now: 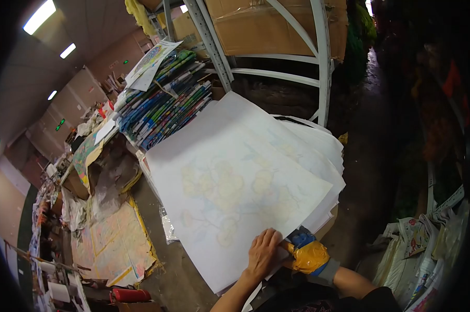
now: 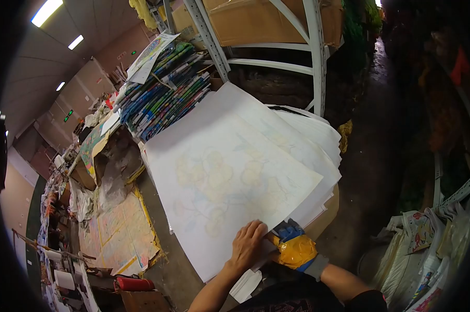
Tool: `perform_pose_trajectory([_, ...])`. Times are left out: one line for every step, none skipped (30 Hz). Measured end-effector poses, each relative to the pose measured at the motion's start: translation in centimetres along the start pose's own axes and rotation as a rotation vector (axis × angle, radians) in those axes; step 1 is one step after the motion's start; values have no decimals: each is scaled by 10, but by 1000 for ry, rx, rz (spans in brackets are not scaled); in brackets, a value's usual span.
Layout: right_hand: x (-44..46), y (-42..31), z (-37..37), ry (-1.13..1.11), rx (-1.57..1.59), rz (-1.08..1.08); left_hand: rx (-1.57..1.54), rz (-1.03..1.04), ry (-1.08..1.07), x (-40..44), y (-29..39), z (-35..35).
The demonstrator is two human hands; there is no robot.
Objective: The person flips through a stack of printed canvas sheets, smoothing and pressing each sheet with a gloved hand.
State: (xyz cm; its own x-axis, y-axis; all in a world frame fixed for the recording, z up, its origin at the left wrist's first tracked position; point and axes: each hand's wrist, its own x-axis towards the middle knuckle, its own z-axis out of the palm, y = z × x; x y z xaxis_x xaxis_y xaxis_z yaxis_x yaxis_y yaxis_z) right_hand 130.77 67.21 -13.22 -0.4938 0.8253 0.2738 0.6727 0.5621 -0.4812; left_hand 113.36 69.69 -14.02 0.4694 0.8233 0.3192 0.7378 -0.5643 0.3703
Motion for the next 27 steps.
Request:
perform_pose_trajectory([1, 0, 1, 4, 2, -3, 45, -4, 3, -6, -2, -2])
perform_pose_trajectory([1, 2, 1, -6, 1, -8, 36, -14, 14, -11, 0, -8])
perform_pose_trajectory([0, 3, 1, -15, -3, -13, 40, -11, 16, -15, -2, -9])
perform_pose_trajectory([0, 4, 1, -9, -5, -16, 65, -25, 20, -21, -3, -9])
perform_pose_trajectory([-2, 5, 3, -3, -11, -12, 92, -40, 24, -27, -5, -8])
perform_pose_trajectory([-3, 6, 5, 3, -15, -7, 113, -40, -3, -32, -7, -7])
perform_pose_trajectory([-4, 6, 6, 7, -13, -9, 117, -38, -3, -37, -8, -8])
perform_pose_trajectory([-5, 7, 7, 7, -37, -13, 141, -33, 8, -41, -8, -11])
perform_pose_trajectory([-6, 9, 8, 5, -62, -16, 163, -27, 21, -47, -8, -13])
perform_pose_trajectory([-7, 11, 10, 8, -63, -17, 167, -46, 22, -56, -10, -15])
perform_pose_trajectory([-8, 13, 12, -2, -37, -1, 171, -66, 24, -68, -14, -16])
perform_pose_trajectory([-8, 14, 12, -12, -10, 13, 173, -101, 50, -81, -20, -14])
perform_pose_trajectory([-7, 14, 10, -8, -8, 6, 202, -126, 91, -95, -24, -14])
perform_pose_trajectory([-7, 11, 6, 8, -19, 5, 234, -152, 131, -106, -27, -18])
perform_pose_trajectory([-6, 10, 4, 23, -29, 4, 270, -203, 147, -118, -28, -24])
perform_pose_trajectory([-8, 12, 7, 12, -40, 28, 296, -251, 169, -129, -30, -29])
perform_pose_trajectory([-9, 11, 7, 17, -38, 28, 319, -296, 189, -139, -31, -32])
perform_pose_trajectory([-11, 9, 5, 27, -27, 50, 317, -335, 190, -147, -32, -33])
perform_pose_trajectory([-12, 8, 4, 35, -17, 70, 316, -335, 188, -146, -32, -36])
perform_pose_trajectory([-12, 7, 3, 30, -18, 72, 330, -319, 163, -144, -30, -37])
perform_pose_trajectory([-11, 6, 1, 46, -10, 65, 337, -295, 135, -141, -29, -37])
perform_pose_trajectory([-12, 5, -2, 63, -10, 72, 323, -279, 134, -140, -32, -36])
perform_pose_trajectory([-13, 5, -3, 68, 15, 80, 297, -253, 123, -137, -34, -35])
perform_pose_trajectory([-12, 5, -5, 66, 30, 100, 293, -239, 126, -133, -35, -35])
perform_pose_trajectory([-13, 8, 1, 77, 18, 106, 277, -214, 115, -130, -41, -32])
perform_pose_trajectory([-13, 3, -8, 52, 38, 138, 241, -184, 129, -127, -45, -28])
perform_pose_trajectory([-13, 5, -7, 67, 62, 142, 262, -145, 123, -118, -42, -26])
